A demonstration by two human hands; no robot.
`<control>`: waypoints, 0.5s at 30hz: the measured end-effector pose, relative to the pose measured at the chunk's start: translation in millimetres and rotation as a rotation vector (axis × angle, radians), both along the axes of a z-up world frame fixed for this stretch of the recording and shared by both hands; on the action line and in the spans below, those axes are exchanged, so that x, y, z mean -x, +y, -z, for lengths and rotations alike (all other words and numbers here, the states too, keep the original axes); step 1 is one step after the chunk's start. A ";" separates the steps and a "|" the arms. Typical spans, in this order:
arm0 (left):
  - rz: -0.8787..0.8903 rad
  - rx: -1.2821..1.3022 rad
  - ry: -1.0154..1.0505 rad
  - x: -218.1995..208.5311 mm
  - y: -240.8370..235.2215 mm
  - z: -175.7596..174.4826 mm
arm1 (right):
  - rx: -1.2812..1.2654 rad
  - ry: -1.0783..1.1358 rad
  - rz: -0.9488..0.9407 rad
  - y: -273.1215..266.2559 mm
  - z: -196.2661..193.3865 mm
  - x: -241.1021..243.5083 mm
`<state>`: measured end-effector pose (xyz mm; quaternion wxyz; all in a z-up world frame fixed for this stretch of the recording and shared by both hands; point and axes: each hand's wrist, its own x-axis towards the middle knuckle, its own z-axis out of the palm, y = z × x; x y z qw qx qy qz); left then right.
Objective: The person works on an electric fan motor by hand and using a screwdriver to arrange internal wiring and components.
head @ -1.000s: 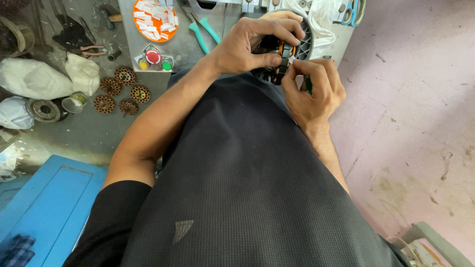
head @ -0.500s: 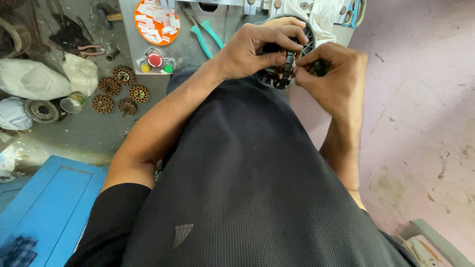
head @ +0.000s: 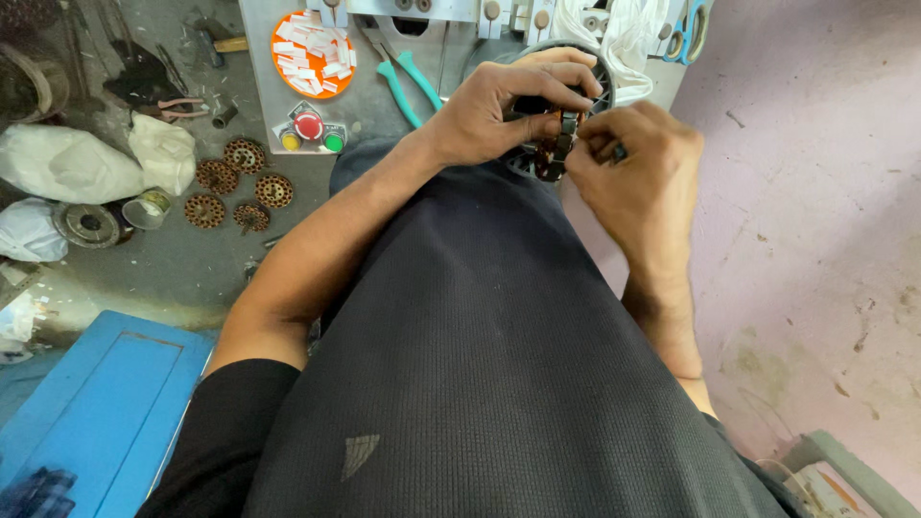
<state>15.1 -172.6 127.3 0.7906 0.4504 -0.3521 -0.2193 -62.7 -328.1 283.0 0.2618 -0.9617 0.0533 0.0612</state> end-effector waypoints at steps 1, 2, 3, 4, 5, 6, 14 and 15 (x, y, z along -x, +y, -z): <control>0.003 0.012 0.003 0.1 -0.5 0.7 | -0.076 0.056 0.013 -9.2 0.4 -9.2; -0.005 0.014 -0.014 0.8 -1.4 1.5 | -0.151 0.112 0.026 -15.1 -0.3 -12.8; -0.014 0.016 -0.031 1.2 -1.9 2.0 | -0.163 0.110 0.026 -16.3 -1.2 -11.2; -0.026 0.017 -0.052 -0.6 -2.0 1.9 | -0.176 0.104 0.022 -16.0 -1.3 -11.6; -0.020 0.006 -0.037 0.2 -1.4 0.5 | -0.189 0.098 0.018 -15.2 -1.9 -12.6; -0.016 -0.005 -0.025 1.5 -0.2 -1.5 | -0.135 0.047 0.013 -10.8 -3.3 -10.5; -0.013 -0.016 -0.029 0.5 0.4 0.5 | 0.071 -0.039 0.000 10.1 -6.6 -2.6; -0.005 -0.009 -0.023 0.4 0.4 1.4 | -0.031 0.039 0.022 3.1 -4.9 -9.0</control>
